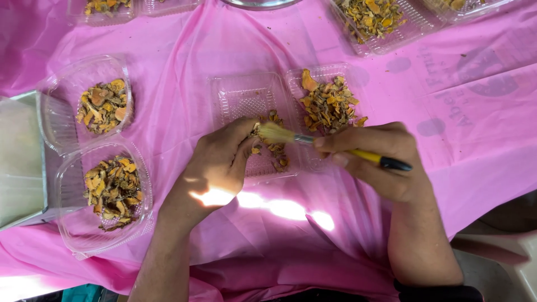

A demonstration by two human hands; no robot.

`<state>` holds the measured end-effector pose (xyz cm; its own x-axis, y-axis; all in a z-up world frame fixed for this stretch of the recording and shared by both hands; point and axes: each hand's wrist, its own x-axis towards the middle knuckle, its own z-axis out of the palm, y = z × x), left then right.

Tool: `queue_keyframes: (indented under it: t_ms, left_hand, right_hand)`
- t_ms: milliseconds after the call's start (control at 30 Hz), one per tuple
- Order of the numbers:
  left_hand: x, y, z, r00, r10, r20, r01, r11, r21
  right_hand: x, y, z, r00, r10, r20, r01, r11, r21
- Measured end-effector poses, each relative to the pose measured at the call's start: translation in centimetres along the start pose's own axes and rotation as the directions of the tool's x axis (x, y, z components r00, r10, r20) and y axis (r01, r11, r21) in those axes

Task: Sorting and packaging dried herbs into plastic containers and small bags using a brush and hands.

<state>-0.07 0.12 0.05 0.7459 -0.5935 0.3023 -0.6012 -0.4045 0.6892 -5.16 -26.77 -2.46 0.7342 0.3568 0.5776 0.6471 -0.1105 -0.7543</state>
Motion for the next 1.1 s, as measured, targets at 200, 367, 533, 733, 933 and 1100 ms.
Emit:
queue_keyframes:
  t_ms: [200, 367, 533, 733, 933, 1100]
  left_hand:
    - [-0.2, -0.7, 0.3, 0.995, -0.096, 0.028, 0.096, 0.995, 0.008]
    - [-1.0, -3.8, 1.0, 0.976, -0.186, -0.113, 0.176, 0.980, -0.096]
    - [-0.5, -1.4, 0.1, 0.978, -0.140, -0.155, 0.031, 0.831, -0.556]
    - [0.3, -1.7, 0.3, 0.954, -0.217, -0.205, 0.040, 0.772, -0.634]
    - [1.0, -2.3, 1.2, 0.942, -0.244, -0.231, 0.042, 0.768, -0.639]
    - [1.5, -2.2, 1.4, 0.954, -0.197, -0.228, 0.039, 0.831, -0.555]
  right_hand:
    - [-0.4, 1.6, 1.0, 0.970, -0.154, -0.187, 0.168, 0.984, 0.064]
    - [0.2, -0.7, 0.9, 0.948, 0.167, -0.270, -0.180, 0.984, -0.021]
    - [0.1, 0.7, 4.1, 0.931, -0.130, -0.341, 0.163, 0.984, 0.071]
    - [0.0, 0.3, 3.6, 0.947, -0.041, -0.320, 0.040, 0.999, -0.008]
    - [0.2, 1.7, 3.5, 0.966, -0.209, -0.151, 0.210, 0.978, -0.003]
    - [-0.7, 0.9, 3.2, 0.952, -0.133, -0.276, 0.102, 0.987, -0.121]
